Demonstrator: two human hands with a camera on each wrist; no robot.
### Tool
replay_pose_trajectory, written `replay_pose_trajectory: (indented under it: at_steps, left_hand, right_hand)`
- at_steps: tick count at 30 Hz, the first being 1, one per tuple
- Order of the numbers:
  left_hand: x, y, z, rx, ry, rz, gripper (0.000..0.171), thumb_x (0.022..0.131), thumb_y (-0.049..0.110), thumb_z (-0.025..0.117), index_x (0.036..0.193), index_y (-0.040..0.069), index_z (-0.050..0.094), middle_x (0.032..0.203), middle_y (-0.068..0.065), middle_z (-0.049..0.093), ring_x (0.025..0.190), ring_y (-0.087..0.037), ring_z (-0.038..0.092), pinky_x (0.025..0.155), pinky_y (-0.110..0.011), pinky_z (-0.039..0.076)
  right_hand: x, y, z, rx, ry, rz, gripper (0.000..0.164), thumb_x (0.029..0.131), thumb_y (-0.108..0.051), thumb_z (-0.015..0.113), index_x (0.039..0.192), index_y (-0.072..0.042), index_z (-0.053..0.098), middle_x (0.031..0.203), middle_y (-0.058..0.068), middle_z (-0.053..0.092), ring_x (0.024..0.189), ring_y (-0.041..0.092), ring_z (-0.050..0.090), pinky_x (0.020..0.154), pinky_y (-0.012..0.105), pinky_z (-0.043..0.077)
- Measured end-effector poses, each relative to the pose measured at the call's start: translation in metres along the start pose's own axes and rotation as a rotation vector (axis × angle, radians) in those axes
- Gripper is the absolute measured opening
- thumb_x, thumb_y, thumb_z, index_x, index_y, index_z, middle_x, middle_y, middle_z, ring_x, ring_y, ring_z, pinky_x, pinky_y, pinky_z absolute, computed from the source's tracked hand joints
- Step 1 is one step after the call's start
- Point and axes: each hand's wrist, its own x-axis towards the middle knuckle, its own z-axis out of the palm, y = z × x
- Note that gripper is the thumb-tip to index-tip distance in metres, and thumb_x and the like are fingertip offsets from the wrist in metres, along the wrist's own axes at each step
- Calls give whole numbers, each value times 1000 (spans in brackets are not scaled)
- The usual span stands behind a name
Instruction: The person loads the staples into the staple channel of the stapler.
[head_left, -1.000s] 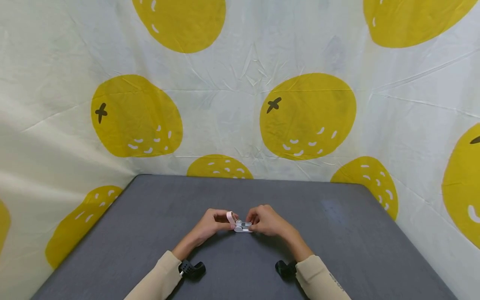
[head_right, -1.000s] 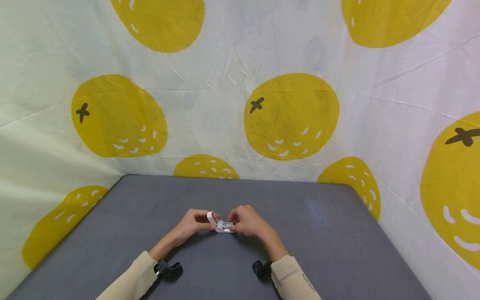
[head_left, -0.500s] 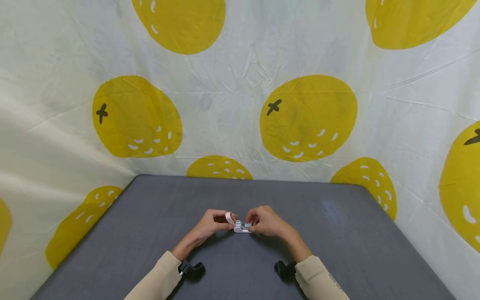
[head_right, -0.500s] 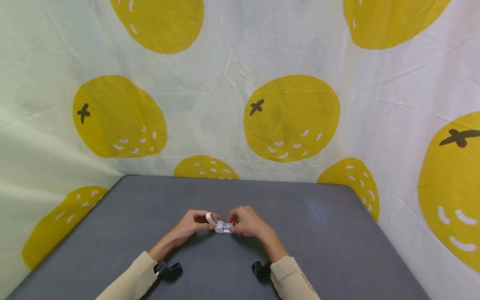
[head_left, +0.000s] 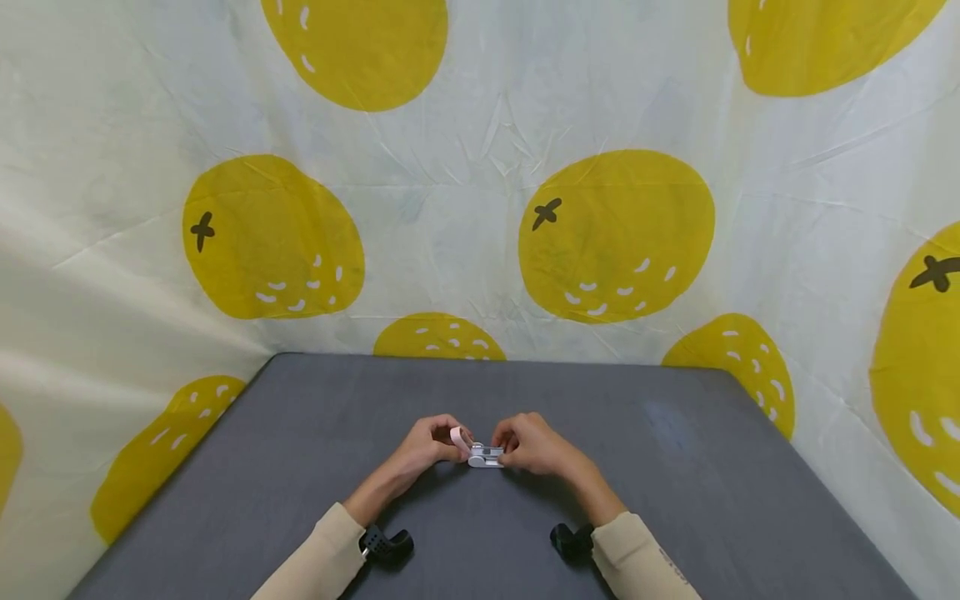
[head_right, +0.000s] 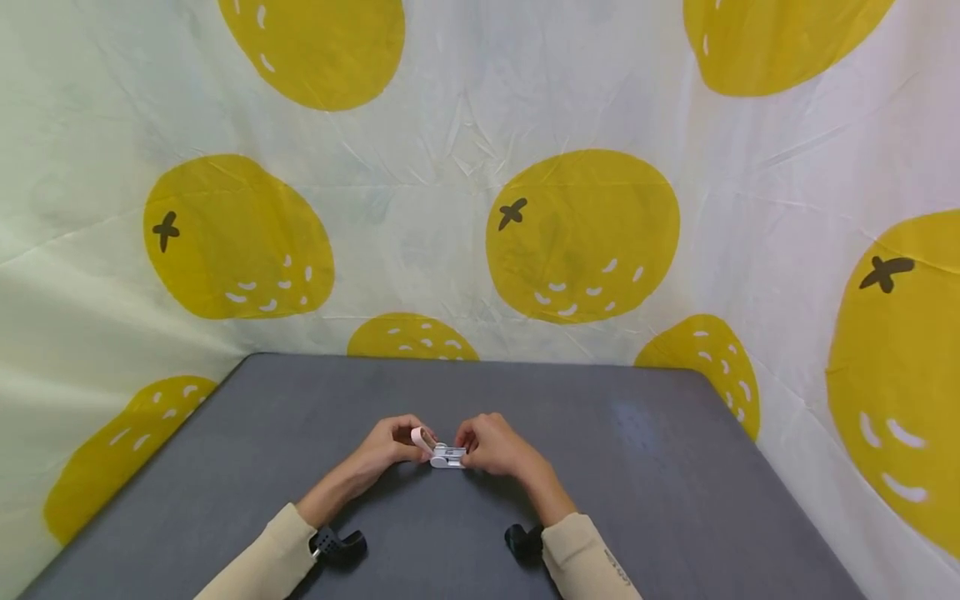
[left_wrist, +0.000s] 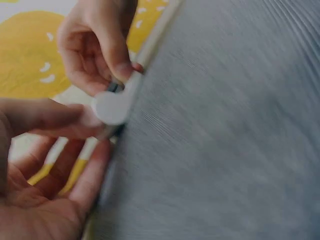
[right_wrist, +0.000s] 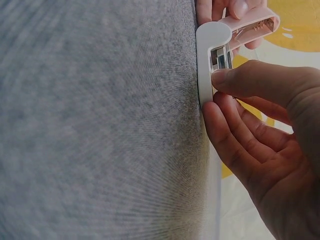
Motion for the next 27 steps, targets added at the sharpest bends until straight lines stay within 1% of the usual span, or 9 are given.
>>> replay_pose_trajectory:
  at_steps: [4, 9, 13, 20, 23, 27]
  left_hand:
    - [0, 6, 1, 34, 8, -31, 27, 82, 4, 83, 105, -4, 71, 104, -10, 75, 89, -14, 68, 77, -26, 56]
    - [-2, 9, 2, 75, 24, -34, 30, 80, 2, 84, 108, -2, 74, 96, -5, 75, 84, -13, 67, 74, -25, 55]
    - [-2, 11, 4, 106, 36, -10, 30, 80, 0, 83, 109, -2, 75, 96, -7, 76, 84, -12, 67, 74, -24, 55]
    - [0, 14, 8, 119, 86, 47, 34, 78, -4, 83, 109, 0, 70, 105, -17, 78, 88, -16, 71, 78, -25, 54]
    - [1, 13, 10, 139, 101, 76, 33, 77, -4, 82, 107, 1, 70, 106, -18, 79, 88, -16, 72, 77, -24, 55]
    - [2, 13, 10, 171, 106, 115, 30, 78, -3, 83, 105, 2, 71, 105, -19, 79, 86, -15, 72, 75, -23, 56]
  right_hand:
    - [0, 0, 0, -18, -6, 8, 10, 85, -3, 79, 93, -9, 77, 81, 1, 75, 67, 2, 63, 60, 21, 53]
    - [1, 2, 2, -13, -6, 6, 10, 85, -2, 79, 93, -8, 77, 81, 2, 76, 68, 3, 64, 61, 21, 53]
    - [1, 3, 3, -5, 0, -5, 10, 84, -1, 80, 92, -6, 77, 80, 3, 75, 68, 4, 64, 60, 21, 52]
    - [2, 2, -2, 3, -4, 7, 10, 84, -1, 80, 92, -7, 77, 80, 2, 74, 67, 2, 62, 59, 21, 52]
    - [2, 1, -4, 6, -13, 21, 10, 84, -2, 80, 92, -7, 77, 80, 1, 74, 67, 2, 62, 60, 21, 52]
    - [3, 1, -7, 17, -14, 19, 10, 84, -2, 80, 92, -7, 77, 80, 1, 74, 67, 2, 62, 59, 21, 53]
